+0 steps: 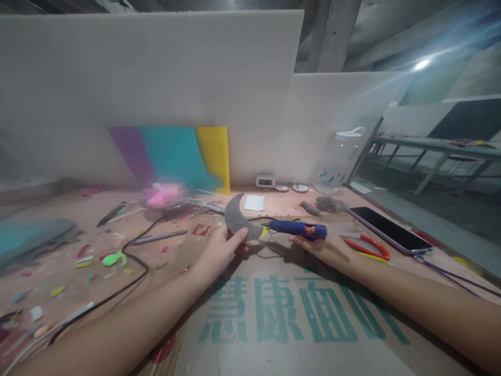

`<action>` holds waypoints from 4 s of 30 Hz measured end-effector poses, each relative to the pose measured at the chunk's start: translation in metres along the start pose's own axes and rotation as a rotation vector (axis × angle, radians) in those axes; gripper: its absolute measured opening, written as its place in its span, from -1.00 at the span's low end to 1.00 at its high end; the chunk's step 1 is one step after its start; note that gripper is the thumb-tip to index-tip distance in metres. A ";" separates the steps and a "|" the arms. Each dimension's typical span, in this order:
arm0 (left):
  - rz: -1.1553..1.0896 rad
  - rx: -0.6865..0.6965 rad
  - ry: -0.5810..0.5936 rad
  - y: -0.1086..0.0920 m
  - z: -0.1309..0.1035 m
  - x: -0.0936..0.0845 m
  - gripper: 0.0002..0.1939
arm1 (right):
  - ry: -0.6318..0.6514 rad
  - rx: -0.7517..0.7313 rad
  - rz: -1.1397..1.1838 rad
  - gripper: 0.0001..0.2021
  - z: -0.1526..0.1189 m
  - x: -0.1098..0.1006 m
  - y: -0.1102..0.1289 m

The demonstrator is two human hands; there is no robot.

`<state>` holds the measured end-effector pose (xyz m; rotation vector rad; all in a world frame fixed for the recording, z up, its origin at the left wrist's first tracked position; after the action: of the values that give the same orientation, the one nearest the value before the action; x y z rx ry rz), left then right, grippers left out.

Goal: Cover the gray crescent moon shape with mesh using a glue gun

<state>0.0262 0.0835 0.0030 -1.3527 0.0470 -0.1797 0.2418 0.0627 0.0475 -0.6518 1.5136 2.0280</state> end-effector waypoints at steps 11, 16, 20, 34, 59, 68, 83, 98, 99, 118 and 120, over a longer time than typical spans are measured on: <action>-0.012 0.006 0.001 0.001 0.001 0.000 -0.63 | -0.134 0.088 0.040 -0.59 0.013 -0.047 0.002; -0.033 -0.020 -0.001 0.006 0.003 0.002 -0.51 | -0.160 0.209 0.142 -0.61 0.021 -0.057 -0.004; -0.052 -0.032 -0.011 0.006 0.004 0.003 -0.45 | -0.054 0.221 0.010 -0.66 0.041 -0.040 0.001; -0.023 -0.002 0.023 0.001 0.004 0.006 -0.65 | 0.021 0.209 -0.028 -0.75 0.124 0.023 -0.020; -0.027 -0.005 0.043 0.003 0.002 -0.002 -0.63 | 0.173 -0.197 -0.154 -0.82 -0.006 0.052 0.042; 0.260 0.095 0.148 -0.004 0.000 0.003 -0.71 | 0.045 -0.541 -0.296 -0.80 -0.021 0.052 0.060; 0.287 0.039 0.181 -0.001 -0.003 0.004 -0.67 | -0.142 -0.414 -0.120 -0.89 -0.008 0.020 0.044; 0.319 0.068 0.223 -0.001 -0.003 0.006 -0.61 | -0.049 -0.766 -0.253 -0.81 -0.042 0.045 0.078; 0.336 0.076 0.231 -0.003 -0.003 0.007 -0.62 | -0.050 -0.754 -0.244 -0.81 -0.041 0.043 0.078; 0.139 -0.023 0.240 0.001 -0.004 0.009 -0.77 | -0.122 -0.380 -0.067 -0.86 -0.009 0.017 0.049; 0.116 -0.034 0.236 0.001 -0.005 0.010 -0.77 | -0.109 -0.357 -0.065 -0.86 -0.007 0.018 0.048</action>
<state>0.0354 0.0773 0.0016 -1.3528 0.3269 -0.2408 0.1974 0.0468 0.0680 -0.7027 1.0636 2.2643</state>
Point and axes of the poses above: each hand's wrist, its own z-axis towards the middle knuckle, its own x-axis out of the palm, y = z × x, the point moved 9 cm from there along z, towards the middle knuckle, and after that the axes turned 9 degrees about x, right-handed, at the moved point
